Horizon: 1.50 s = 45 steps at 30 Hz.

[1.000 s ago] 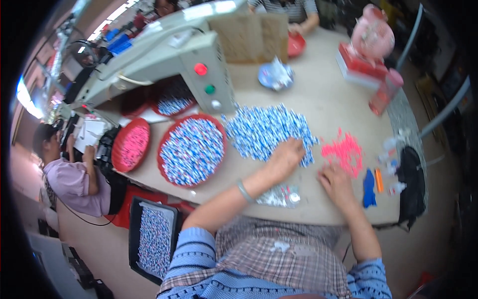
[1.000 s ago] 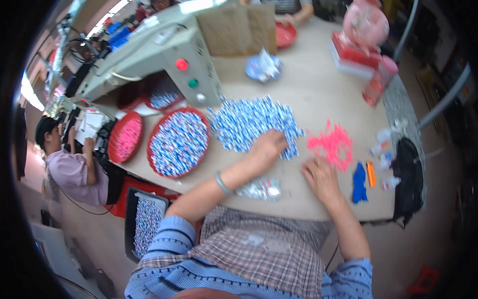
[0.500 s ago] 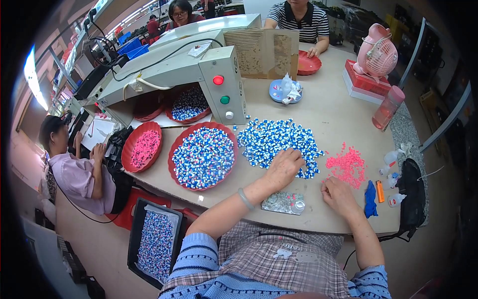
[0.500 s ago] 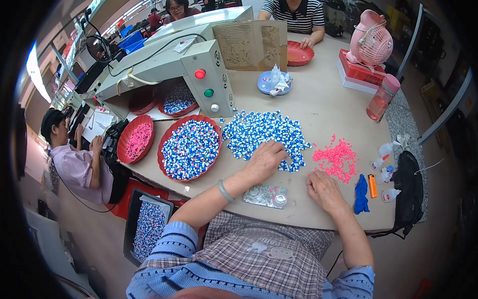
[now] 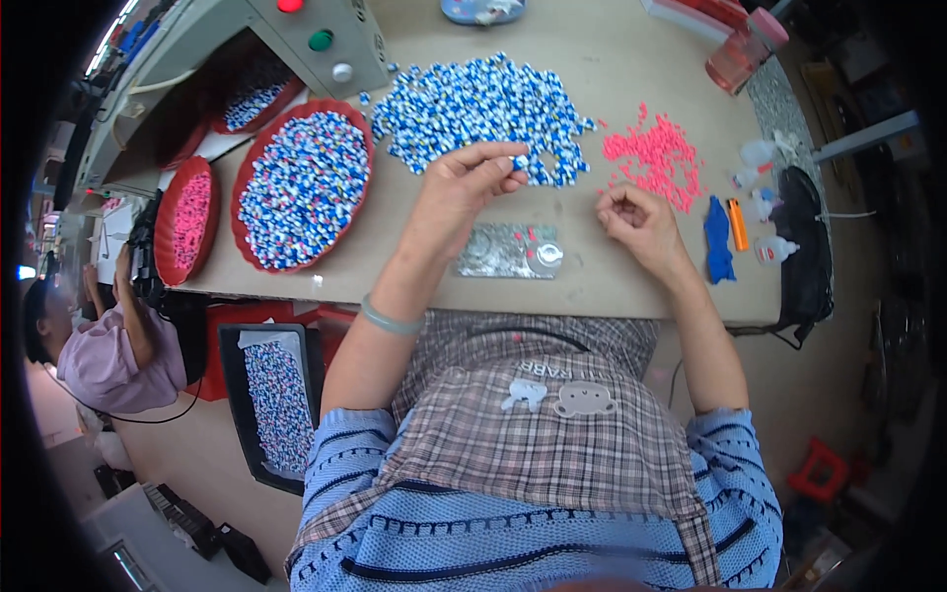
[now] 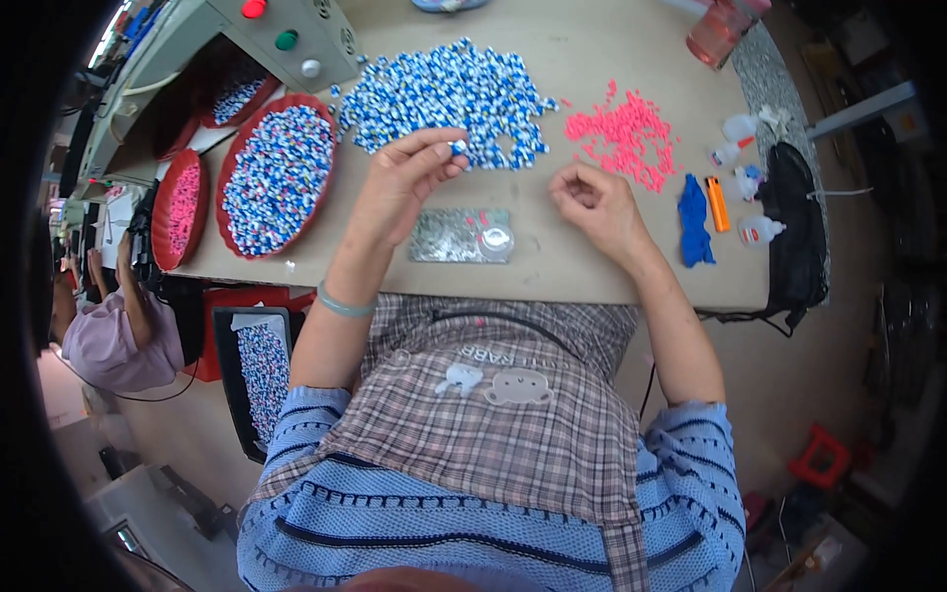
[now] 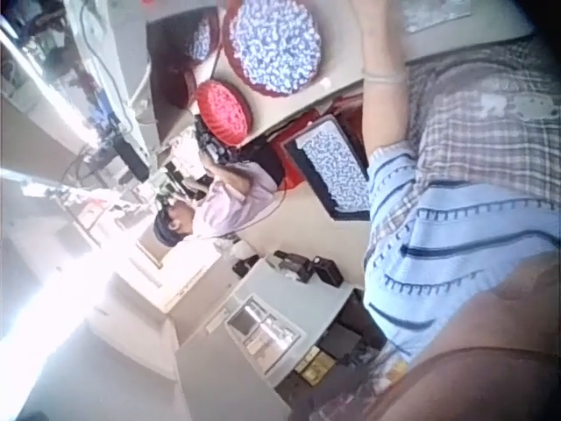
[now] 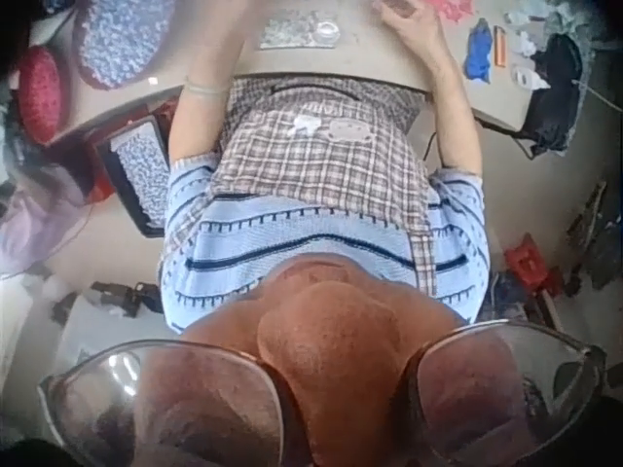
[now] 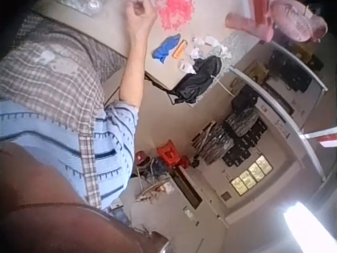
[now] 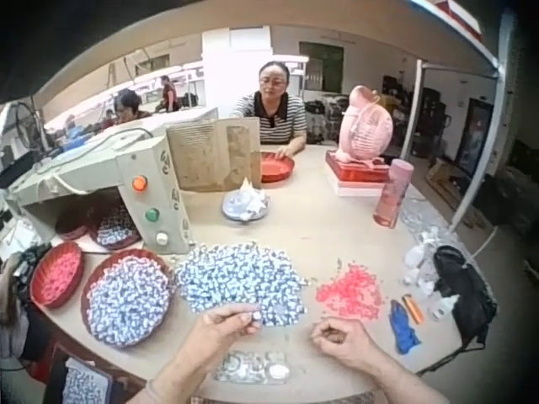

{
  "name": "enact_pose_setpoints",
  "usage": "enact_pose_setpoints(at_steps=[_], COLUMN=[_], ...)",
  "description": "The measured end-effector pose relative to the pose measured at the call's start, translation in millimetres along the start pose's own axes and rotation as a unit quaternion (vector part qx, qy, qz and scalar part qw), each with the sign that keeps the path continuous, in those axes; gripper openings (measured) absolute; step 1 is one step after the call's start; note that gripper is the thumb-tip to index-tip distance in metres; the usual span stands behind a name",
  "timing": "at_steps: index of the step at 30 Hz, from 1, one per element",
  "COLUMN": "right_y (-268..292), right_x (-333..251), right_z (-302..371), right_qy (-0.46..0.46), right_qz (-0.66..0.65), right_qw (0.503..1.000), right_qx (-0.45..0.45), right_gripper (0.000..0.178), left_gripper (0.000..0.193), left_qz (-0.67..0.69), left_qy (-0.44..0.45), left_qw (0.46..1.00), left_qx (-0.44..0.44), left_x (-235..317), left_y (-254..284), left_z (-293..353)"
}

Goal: The person assembles toy components by snapping plastic parts together by hand at a workbench, placing the completed assemblies into an assembly tray.

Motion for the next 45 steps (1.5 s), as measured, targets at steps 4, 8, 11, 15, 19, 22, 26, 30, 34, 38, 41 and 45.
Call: enact_pose_setpoints(at_steps=[4, 8, 11, 15, 19, 22, 26, 30, 34, 38, 41, 45], right_y=[-8, -14, -19, -21, -25, -29, -32, -13, 5, 14, 9, -21], right_x=[1, -5, -11, -15, -22, -28, -33, -26, -20, -22, -29, -83], right_z=[2, 7, 14, 15, 16, 17, 18, 9, 9, 5, 7, 30], right_qy=[-0.056, -0.063, -0.077, -0.091, -0.123, -0.15, -0.145, -0.082, -0.071, -0.003, 0.023, 0.092], right_qz=[-0.131, -0.193, -0.221, -0.252, -0.263, -0.231, -0.196, -0.124, -0.044, 0.13, 0.153, 0.204], right_qw=[0.99, 0.978, 0.97, 0.96, 0.952, 0.956, 0.963, 0.988, 0.996, 0.99, 0.986, 0.973], right_qx=[-0.019, -0.047, -0.065, -0.08, -0.097, -0.105, -0.118, -0.028, 0.017, 0.056, 0.053, 0.057], right_gripper=[0.006, 0.009, 0.011, 0.011, 0.013, 0.018, 0.019, 0.017, 0.012, 0.007, 0.01, 0.011], left_gripper=[0.027, 0.029, 0.024, 0.021, 0.021, 0.02, 0.019, 0.02, 0.019, 0.017, 0.014, 0.017], left_qz=[0.059, 0.048, 0.028, 0.013, 0.04, 0.043, 0.034, -0.001, 0.011, -0.025, -0.082, -0.06], left_qy=[0.01, 0.021, -0.005, -0.003, -0.013, -0.015, 0.005, -0.043, -0.095, -0.103, -0.12, -0.044], left_qw=[0.998, 0.998, 0.999, 0.999, 0.999, 0.997, 0.998, 0.999, 0.995, 0.993, 0.989, 0.994], left_qx=[-0.035, -0.041, -0.022, -0.032, -0.033, -0.054, -0.053, -0.023, 0.001, 0.059, 0.02, -0.078], left_x=[-9, -16, -14, -19, -19, -19, -20, -18, -10, 2, 7, -1], left_y=[-1, -1, -3, -3, -3, 1, -1, 7, 21, 35, 30, 2], left_z=[4, 10, 17, 20, 21, 22, 25, 25, 18, 28, 46, 92])
Point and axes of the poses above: each hand's wrist, its own z-axis away from the middle knuckle, its own y-axis out of the back of the hand, x = y × z, the point moved 6 cm from there along -z, towards the middle knuckle, and after that the axes turned 4 degrees about y, right-handed, at the moved point
